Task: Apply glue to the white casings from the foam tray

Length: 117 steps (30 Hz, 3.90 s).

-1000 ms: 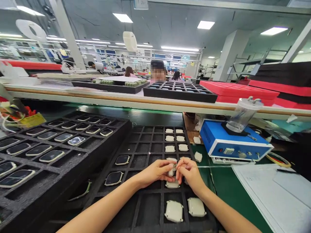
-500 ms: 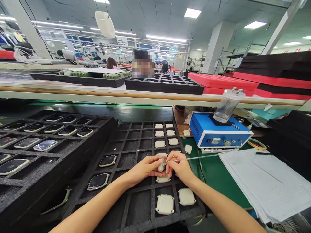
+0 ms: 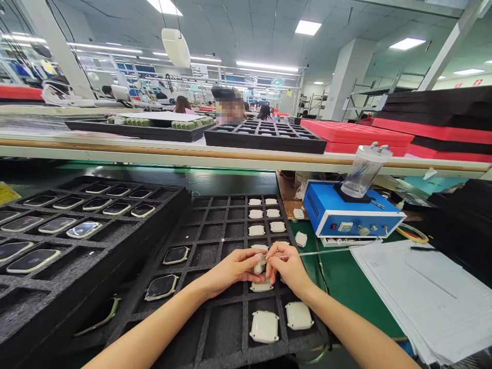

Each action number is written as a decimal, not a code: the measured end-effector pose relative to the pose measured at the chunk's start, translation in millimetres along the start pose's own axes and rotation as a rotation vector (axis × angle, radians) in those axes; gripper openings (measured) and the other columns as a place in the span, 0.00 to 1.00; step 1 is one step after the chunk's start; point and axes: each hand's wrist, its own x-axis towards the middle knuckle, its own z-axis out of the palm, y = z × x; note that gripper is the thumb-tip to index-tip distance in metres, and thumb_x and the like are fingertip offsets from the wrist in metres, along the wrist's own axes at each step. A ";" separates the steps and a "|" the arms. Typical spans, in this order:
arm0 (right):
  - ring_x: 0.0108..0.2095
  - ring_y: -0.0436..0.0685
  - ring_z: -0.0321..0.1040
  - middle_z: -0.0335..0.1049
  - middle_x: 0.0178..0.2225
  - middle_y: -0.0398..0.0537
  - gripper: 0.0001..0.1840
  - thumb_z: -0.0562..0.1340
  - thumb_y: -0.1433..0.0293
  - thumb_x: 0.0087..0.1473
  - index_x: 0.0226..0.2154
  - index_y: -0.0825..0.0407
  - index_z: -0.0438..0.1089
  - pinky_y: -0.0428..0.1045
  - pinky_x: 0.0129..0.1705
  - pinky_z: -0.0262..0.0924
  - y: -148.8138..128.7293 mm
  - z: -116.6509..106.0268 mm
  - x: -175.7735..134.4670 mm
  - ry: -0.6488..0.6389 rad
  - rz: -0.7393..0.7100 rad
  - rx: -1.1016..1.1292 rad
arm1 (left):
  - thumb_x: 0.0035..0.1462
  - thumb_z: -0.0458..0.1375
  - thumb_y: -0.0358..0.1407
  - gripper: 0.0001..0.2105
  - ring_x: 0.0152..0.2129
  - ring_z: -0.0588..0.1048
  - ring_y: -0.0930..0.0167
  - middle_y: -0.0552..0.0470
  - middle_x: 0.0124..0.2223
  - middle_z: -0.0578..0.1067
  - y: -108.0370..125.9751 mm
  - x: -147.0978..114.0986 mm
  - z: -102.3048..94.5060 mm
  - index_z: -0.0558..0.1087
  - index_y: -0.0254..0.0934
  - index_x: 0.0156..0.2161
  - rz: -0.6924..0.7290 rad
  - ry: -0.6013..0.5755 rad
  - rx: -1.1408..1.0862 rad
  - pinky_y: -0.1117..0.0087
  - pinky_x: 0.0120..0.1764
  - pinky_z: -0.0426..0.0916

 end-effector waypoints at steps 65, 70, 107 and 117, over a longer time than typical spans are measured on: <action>0.09 0.46 0.59 0.64 0.11 0.35 0.04 0.53 0.76 0.35 0.21 0.54 0.61 0.39 0.12 0.55 -4.5 -0.3 1.2 -0.002 0.032 0.031 | 0.55 0.54 0.38 0.21 0.34 0.72 0.69 0.49 0.36 0.74 -0.4 4.1 -3.8 0.64 0.38 0.54 -0.077 0.024 0.031 0.64 0.43 0.66; 0.09 0.46 0.59 0.64 0.10 0.35 0.04 0.53 0.76 0.35 0.21 0.53 0.61 0.40 0.13 0.56 -6.1 -0.1 0.4 0.001 0.017 0.006 | 0.55 0.54 0.38 0.21 0.36 0.72 0.68 0.48 0.37 0.74 1.3 3.8 -2.3 0.64 0.37 0.54 -0.080 0.039 0.043 0.63 0.44 0.66; 0.11 0.46 0.58 0.65 0.13 0.37 0.02 0.57 0.75 0.44 0.23 0.53 0.61 0.42 0.14 0.53 -1.9 -10.8 -3.2 0.249 -0.289 -0.006 | 0.60 0.41 0.42 0.23 0.19 0.69 0.75 0.42 0.35 0.74 19.9 -17.4 -8.1 0.72 0.26 0.43 -0.049 0.180 -0.175 0.76 0.20 0.61; 0.11 0.46 0.58 0.65 0.13 0.38 0.02 0.57 0.73 0.44 0.24 0.53 0.61 0.42 0.15 0.52 -0.2 -8.6 -5.3 0.189 -0.238 0.002 | 0.50 0.56 0.37 0.18 0.17 0.64 0.78 0.56 0.24 0.68 43.0 -98.5 7.3 0.68 0.32 0.46 -0.199 0.222 0.428 0.76 0.21 0.60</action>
